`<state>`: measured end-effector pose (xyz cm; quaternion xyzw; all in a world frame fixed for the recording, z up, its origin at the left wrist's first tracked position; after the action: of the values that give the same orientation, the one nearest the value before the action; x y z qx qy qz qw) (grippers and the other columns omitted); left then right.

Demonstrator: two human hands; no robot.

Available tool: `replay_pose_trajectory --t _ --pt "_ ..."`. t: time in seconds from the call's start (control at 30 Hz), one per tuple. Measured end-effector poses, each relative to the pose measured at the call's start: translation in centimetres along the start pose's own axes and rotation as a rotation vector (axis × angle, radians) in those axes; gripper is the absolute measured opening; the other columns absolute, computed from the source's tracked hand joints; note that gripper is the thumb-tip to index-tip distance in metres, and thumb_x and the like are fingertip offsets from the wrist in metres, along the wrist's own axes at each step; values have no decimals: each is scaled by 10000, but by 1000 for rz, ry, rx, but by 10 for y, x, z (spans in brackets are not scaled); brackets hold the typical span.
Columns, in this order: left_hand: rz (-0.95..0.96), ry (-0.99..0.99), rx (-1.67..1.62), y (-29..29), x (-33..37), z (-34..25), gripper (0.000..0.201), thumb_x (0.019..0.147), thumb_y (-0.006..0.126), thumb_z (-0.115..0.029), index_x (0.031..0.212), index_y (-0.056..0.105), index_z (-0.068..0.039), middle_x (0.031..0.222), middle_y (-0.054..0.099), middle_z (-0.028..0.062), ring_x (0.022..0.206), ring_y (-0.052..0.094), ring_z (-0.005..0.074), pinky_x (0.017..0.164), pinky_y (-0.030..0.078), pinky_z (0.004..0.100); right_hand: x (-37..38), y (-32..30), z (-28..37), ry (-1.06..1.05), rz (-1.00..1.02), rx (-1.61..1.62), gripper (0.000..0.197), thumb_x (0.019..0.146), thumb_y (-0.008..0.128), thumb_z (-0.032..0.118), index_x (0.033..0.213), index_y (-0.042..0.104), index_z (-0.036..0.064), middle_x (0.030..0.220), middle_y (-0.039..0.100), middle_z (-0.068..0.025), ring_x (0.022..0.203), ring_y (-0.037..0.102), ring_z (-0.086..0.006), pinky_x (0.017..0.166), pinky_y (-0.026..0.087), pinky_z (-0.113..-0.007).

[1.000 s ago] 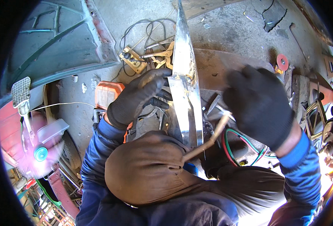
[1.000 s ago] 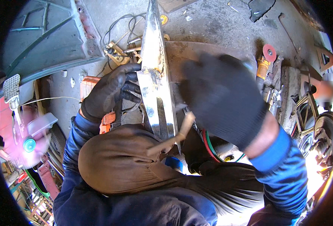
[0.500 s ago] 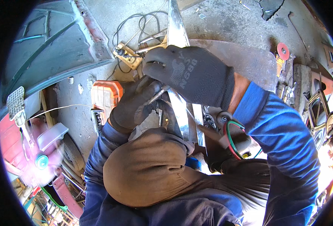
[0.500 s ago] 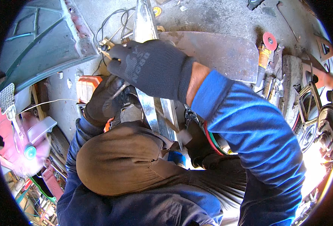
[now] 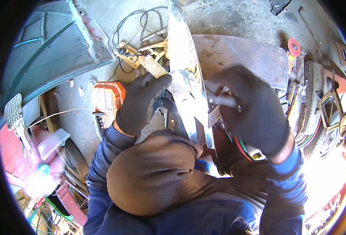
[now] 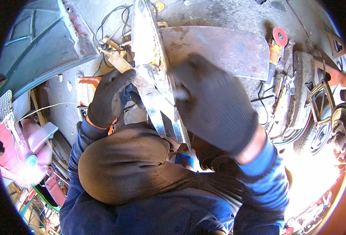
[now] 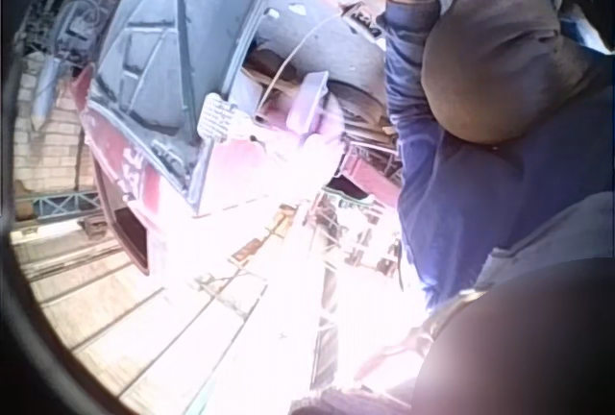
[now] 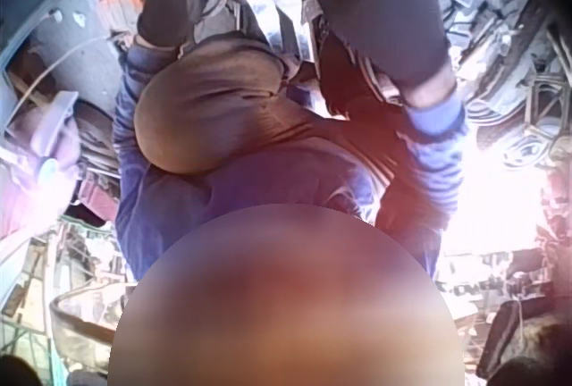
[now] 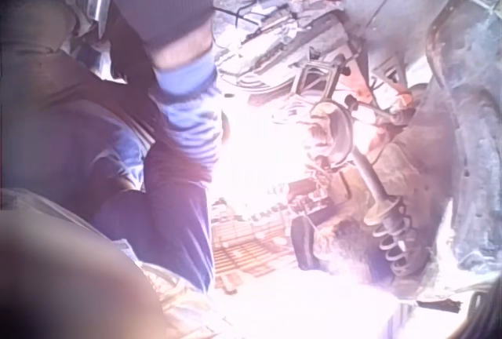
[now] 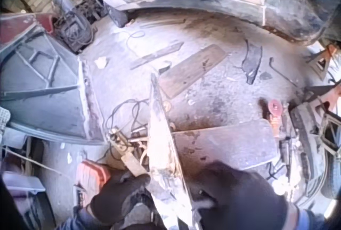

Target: The person sits on the floor and uses an angle grinder to smooth the edges of a metal sheet. They then use pliers to bend a small tab on the sheet and a marker to make a mark.

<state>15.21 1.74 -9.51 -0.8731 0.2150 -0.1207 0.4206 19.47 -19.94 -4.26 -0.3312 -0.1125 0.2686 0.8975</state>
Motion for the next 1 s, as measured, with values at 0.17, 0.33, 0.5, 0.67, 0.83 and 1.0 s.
replay_pose_trajectory --t 0.17,0.33,0.5,0.67,0.83,1.0 --pt "-30 -321 -456 13 -9 28 459 933 687 38 1390 719 -7 1229 724 239 1085 719 413 946 588 471 -58 35 11 122 104 21 587 849 852 222 1390 681 72 1349 649 -159 1054 729 -370 863 639 -472" --pt "-20 -154 -70 4 -3 13 471 923 710 3 1394 714 0 1206 730 245 1081 725 404 937 586 472 -71 62 4 143 72 -131 613 823 882 191 1393 685 75 1362 659 -139 1127 728 -342 898 633 -460" --pt "-13 -273 -295 8 -1 14 456 966 707 -3 1422 700 -2 1230 735 242 1162 720 373 1007 589 456 -70 48 4 51 64 -178 627 809 827 223 1406 685 97 1295 674 -115 1093 703 -322 842 625 -459" --pt "-176 -728 -1168 41 -15 41 393 1045 681 -8 1438 679 24 1317 714 233 1211 730 317 994 627 435 -61 -29 13 182 -172 17 321 919 729 32 1239 750 19 1043 728 -150 914 748 -311 772 607 -393" --pt "11 -484 -902 30 -15 26 335 1055 716 -44 1381 712 30 1398 697 206 1201 740 285 968 635 412 -78 -31 -1 589 -215 523 191 1022 668 10 1182 766 -26 937 736 -124 806 717 -178 713 562 -331" --pt "91 -486 -1127 52 -20 25 410 1044 683 -29 1448 636 26 1433 679 191 1290 687 334 1079 569 466 -121 73 -27 955 -65 951 175 1057 677 108 1134 772 -16 825 732 -101 721 648 -142 667 524 -353"
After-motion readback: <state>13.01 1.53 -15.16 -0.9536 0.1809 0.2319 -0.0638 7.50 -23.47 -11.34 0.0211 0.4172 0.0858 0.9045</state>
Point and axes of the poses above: each hand's wrist, its own x-axis towards the middle knuckle, its own y-axis out of the palm, z = x × y, the point moved 10 cm from there along x, towards the middle knuckle
